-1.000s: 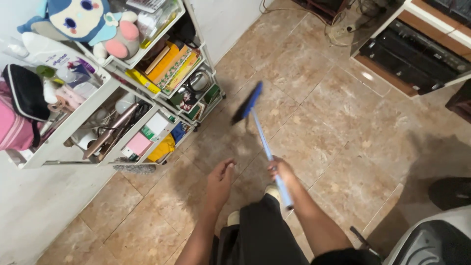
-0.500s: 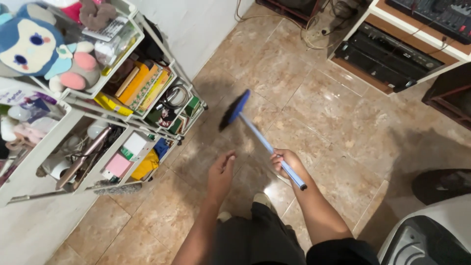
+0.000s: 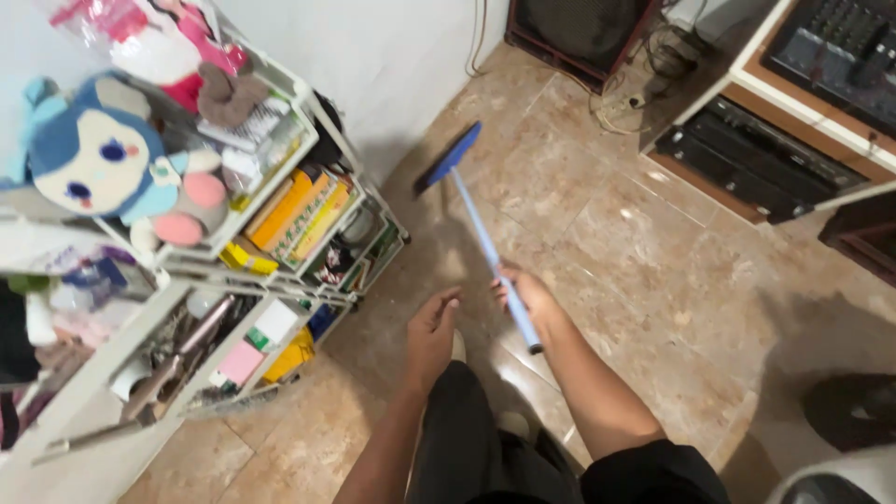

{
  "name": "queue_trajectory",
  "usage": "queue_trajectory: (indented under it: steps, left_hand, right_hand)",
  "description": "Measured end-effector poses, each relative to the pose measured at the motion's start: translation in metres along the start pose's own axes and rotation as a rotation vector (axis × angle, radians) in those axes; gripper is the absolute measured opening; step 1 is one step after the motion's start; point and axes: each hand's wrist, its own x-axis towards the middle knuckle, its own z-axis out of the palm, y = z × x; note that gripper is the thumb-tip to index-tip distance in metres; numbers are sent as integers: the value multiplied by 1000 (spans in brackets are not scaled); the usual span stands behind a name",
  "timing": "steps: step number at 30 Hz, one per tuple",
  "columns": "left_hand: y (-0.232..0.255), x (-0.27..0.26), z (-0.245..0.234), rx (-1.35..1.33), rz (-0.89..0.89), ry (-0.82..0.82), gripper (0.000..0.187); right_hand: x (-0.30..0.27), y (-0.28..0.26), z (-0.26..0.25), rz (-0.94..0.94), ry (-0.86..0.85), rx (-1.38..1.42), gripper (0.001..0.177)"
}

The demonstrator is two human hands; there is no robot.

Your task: The person sweeps the floor with a broom, navigating around a shelf, audio equipment, and a white scooter. They sweep the floor tiles and along the base of the walls, maneuvering the broom into corners and narrow spaces.

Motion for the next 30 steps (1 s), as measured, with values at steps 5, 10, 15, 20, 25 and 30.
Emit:
queue_trajectory:
  steps: [5, 10, 15, 20, 25, 30]
  left_hand:
    - [6, 73, -33, 9, -82, -9, 27]
    - [7, 136, -47, 62, -100, -37, 28]
    - [-2, 179, -39, -78, -66, -75, 29]
    - [53, 203, -26, 11, -197, -96, 30]
    - [52, 223, -7, 36, -203, -90, 31]
    - [47, 252, 13, 50, -50, -58, 29]
  right_hand:
    - [99, 1, 31, 74, -31, -5, 13]
    - [89, -24, 18, -16, 206, -261, 16]
    - [16, -63, -32, 10, 319, -334, 42]
    - [-38, -67, 86, -87, 478, -752, 45]
    - [26, -82, 82, -127, 339, -657, 52]
    - [116, -159, -4, -147, 136, -442, 56]
